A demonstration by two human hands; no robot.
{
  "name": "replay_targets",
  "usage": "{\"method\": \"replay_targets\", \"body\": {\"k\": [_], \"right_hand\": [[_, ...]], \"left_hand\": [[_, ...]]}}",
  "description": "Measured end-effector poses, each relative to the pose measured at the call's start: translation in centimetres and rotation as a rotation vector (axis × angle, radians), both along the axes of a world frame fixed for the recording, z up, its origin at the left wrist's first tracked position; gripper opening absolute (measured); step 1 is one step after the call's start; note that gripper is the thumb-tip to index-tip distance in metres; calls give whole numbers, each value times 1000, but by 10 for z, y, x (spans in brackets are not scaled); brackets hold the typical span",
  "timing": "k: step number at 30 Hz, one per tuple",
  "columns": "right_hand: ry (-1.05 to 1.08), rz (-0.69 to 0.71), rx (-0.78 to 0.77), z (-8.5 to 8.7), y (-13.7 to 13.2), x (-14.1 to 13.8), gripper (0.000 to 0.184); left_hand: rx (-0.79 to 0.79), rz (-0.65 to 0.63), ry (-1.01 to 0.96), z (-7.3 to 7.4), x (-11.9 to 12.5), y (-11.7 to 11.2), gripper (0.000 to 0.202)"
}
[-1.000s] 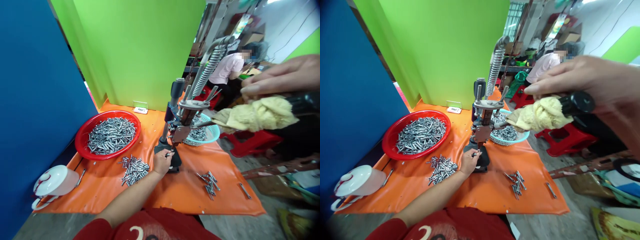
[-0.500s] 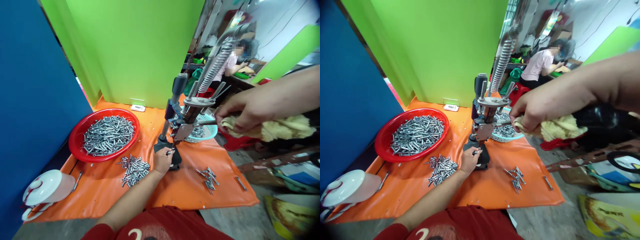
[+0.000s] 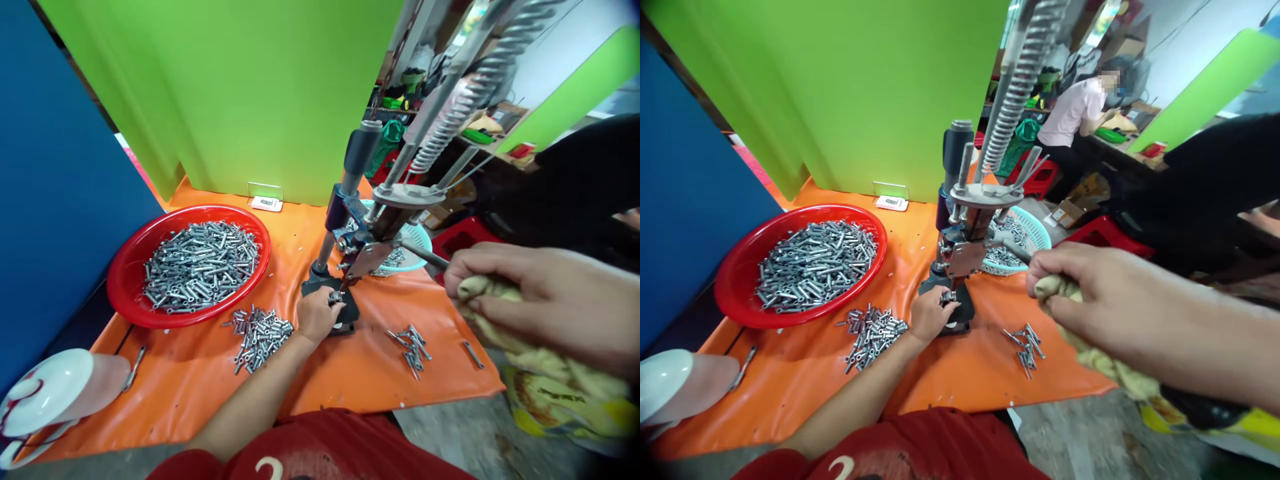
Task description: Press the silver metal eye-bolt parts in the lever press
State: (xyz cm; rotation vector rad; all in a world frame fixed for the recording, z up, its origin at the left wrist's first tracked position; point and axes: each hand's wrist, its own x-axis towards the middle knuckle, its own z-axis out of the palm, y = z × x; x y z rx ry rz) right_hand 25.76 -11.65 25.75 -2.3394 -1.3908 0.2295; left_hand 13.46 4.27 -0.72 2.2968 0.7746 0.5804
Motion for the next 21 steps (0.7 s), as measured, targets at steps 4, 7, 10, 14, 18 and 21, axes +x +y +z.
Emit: {"method": "replay_targets", "body": {"k": [4,7,10,14,18,21], "right_hand": [[-176,125,8,-28,-16,-12,16],[-233,92,68,-47,-22,-23,15],[-236,90,122,-69,-23,-30,15],[-235,49,235,-101,-20,-32,14],[-221,39,328,-120,-21,-30,13],[-208,47,370,-130,-23,-29,15]], "left_hand": [[-16,15,-75,-6,0,0,25],[-32,25,-164,-10,-1,-1,24],[-35,19,-192,-12,0,-2,24],[-12,27,-159,-10,0,-2,24],[32,36,-141,-7,-1,-2,21],[58,31,-148,-4,-1,-2,20]]}}
